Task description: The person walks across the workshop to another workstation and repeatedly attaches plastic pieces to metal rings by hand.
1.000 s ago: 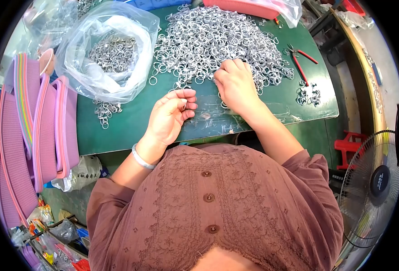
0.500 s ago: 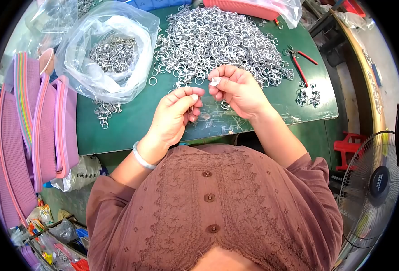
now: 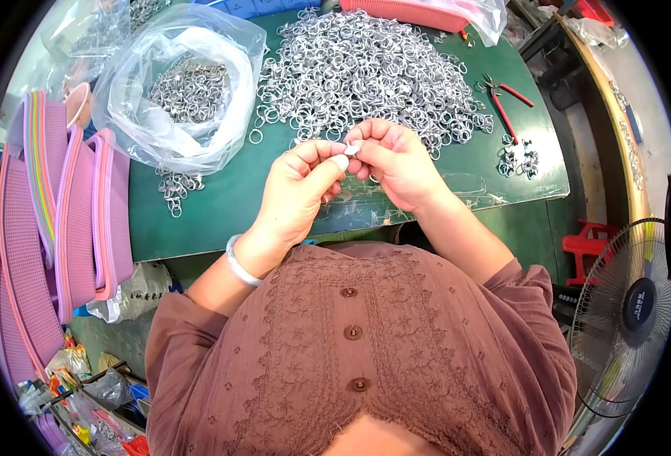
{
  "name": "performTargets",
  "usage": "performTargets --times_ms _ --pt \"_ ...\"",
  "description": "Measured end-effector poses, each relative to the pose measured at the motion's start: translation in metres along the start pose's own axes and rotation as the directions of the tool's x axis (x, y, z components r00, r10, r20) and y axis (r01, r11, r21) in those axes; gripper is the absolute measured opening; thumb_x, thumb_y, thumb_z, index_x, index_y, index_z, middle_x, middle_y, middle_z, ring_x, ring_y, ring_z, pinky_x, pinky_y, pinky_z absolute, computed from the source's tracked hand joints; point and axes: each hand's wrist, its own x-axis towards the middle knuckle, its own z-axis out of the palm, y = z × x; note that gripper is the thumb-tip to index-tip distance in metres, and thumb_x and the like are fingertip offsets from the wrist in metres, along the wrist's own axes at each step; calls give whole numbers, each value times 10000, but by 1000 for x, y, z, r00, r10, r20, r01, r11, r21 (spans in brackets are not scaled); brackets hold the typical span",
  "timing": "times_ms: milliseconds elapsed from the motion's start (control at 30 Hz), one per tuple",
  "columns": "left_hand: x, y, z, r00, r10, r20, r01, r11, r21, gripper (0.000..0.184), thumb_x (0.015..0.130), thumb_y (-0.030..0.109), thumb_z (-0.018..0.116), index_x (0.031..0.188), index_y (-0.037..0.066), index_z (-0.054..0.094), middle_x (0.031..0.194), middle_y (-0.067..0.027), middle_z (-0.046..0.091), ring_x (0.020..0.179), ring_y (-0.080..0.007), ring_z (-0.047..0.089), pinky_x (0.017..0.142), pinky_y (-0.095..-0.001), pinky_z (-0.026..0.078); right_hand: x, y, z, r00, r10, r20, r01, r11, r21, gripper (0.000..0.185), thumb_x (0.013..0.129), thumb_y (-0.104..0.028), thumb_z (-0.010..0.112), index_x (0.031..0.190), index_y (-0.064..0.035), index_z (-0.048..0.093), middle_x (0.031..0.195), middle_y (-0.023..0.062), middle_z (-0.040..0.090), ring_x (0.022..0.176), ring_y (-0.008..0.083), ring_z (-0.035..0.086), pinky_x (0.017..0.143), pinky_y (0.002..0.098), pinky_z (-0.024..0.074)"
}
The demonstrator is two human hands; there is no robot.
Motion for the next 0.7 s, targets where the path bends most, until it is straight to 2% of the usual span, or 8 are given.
performTargets --times_ms 100,200,233,300,433,533,700 --pt "0 -3 3 991 133 18 -135 987 84 99 822 87 566 892 18 580 783 -10 599 617 -18 475 548 -147 374 -4 1 6 991 -123 -49 115 984 -133 71 825 -26 479 866 4 528 721 29 562 637 68 534 582 189 451" --pt "6 -13 -4 977 214 3 -212 963 166 87 821 80 573 879 16 582 764 4 584 636 -16 476 569 -150 381 -8 5 13 963 -261 -63 236 936 -262 80 832 -20 478 895 11 517 753 34 564 687 74 543 619 199 463" --pt "5 -12 -3 979 204 -12 -199 966 163 94 824 88 570 885 17 583 751 10 574 629 -17 473 564 -151 379 -9 6 13 950 -306 -58 275 913 -300 86 835 -19 478 906 12 514 764 37 566 704 77 545 632 203 466" --pt "4 -11 -2 983 182 -40 -174 973 155 107 831 102 563 896 20 584 725 23 553 617 -19 467 555 -153 377 -9 4 12 960 -275 -50 249 921 -299 105 843 -34 476 930 12 514 776 41 569 718 81 543 641 210 462" --pt "5 -10 -11 999 13 -30 -14 999 -50 167 853 148 533 954 23 580 690 36 517 576 -31 453 520 -162 368 -9 2 5 961 -277 -29 249 903 -351 138 857 -65 468 962 12 514 781 48 571 732 87 541 666 228 450" --pt "6 -9 -16 999 -11 41 18 986 -164 179 863 135 509 988 19 563 701 18 520 577 -50 455 508 -175 354 -8 3 1 957 -288 -26 259 896 -361 150 860 -74 459 971 13 512 772 48 572 731 91 540 676 234 443" --pt "5 -9 -17 997 -25 67 39 976 -215 189 862 129 508 1000 8 557 702 10 524 586 -55 458 512 -179 357 -7 3 -3 962 -265 -57 227 901 -369 147 855 -56 457 972 16 507 771 46 574 730 89 541 677 227 441"
